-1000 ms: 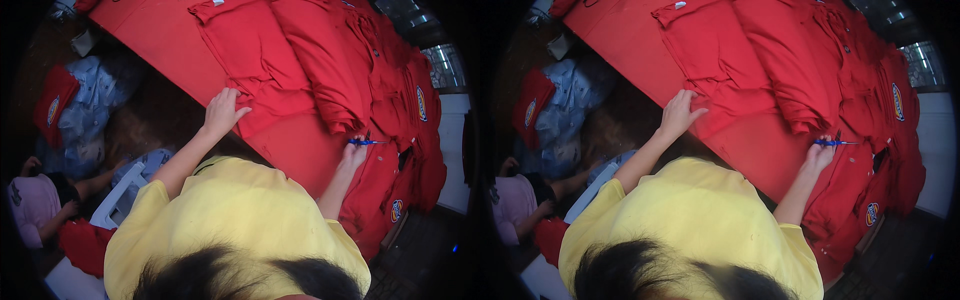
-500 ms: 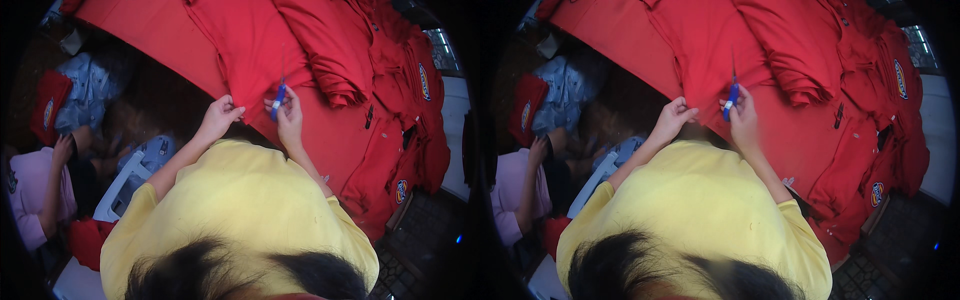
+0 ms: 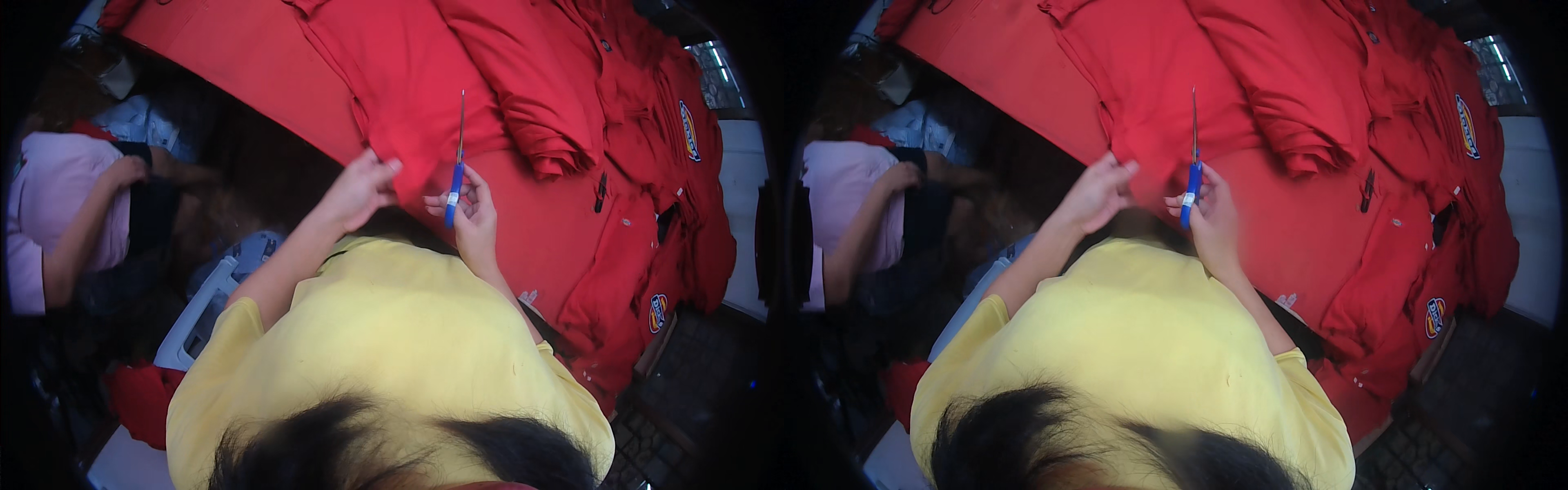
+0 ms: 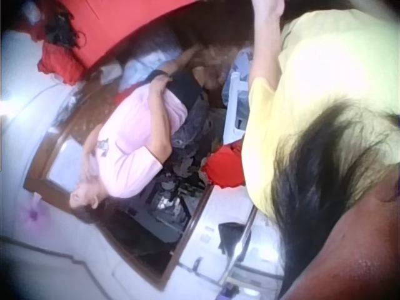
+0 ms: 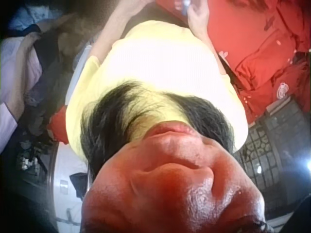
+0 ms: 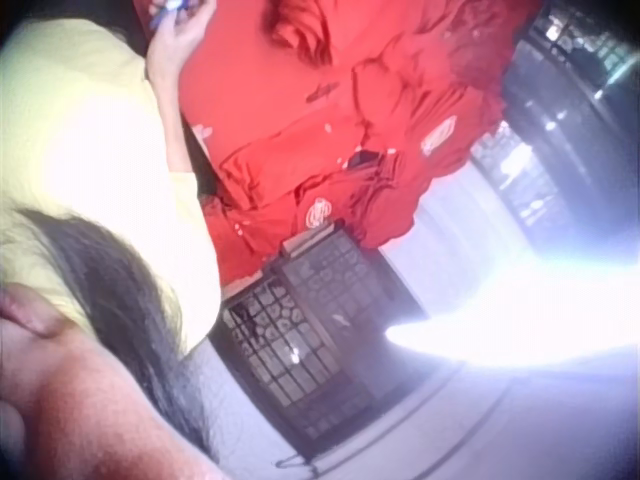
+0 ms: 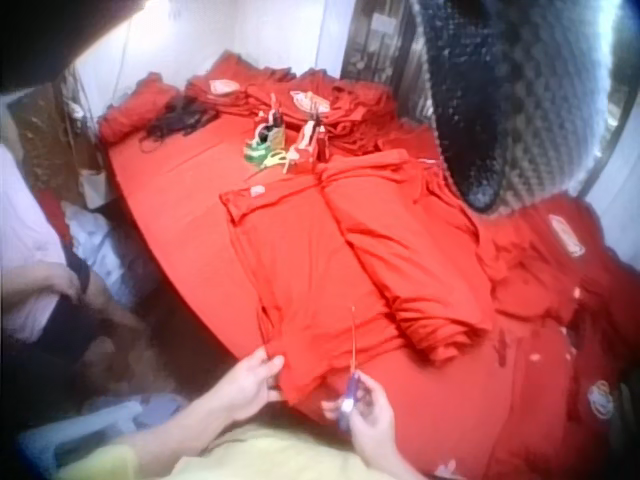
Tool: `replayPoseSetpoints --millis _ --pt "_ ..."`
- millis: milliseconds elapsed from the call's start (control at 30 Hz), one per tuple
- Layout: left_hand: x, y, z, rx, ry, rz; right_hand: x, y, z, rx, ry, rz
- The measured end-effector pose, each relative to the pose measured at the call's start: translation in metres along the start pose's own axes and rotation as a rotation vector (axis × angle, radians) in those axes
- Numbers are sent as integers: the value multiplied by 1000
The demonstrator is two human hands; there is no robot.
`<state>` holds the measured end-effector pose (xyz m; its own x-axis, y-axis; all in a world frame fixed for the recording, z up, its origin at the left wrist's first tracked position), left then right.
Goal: The person uses shears to cut loose threads and small remnants from a stack of red garments on a table.
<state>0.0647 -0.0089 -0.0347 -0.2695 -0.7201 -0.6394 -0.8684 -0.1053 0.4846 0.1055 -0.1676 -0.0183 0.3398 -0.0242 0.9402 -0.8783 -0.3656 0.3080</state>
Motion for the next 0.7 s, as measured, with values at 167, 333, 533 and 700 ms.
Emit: replayPoseSetpoints --millis 167,333,533,700 --pt "50 -8 -7 121 -185 134 -4 -8 -5 -14 10 93" --pt "25 -25 -4 -51 -257 116 -10 -7 5 -9 91 61" --pt "-42 -89 34 -171 203 -137 -34 -10 32 4 179 -16" --pt "-58 -74 19 -169 116 -118 1 -25 43 -57 422 228"
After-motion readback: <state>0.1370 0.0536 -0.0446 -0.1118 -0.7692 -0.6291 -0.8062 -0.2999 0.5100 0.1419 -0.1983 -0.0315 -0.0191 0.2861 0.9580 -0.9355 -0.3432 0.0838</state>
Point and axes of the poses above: each hand's wrist, its own y-axis away from the middle knuckle, its own z-axis out of the back of the hand, x = y × z, the point moved 7 cm from there along -y, towards the middle knuckle, and after that the axes turned 7 degrees about -x, right-handed, at the moved point
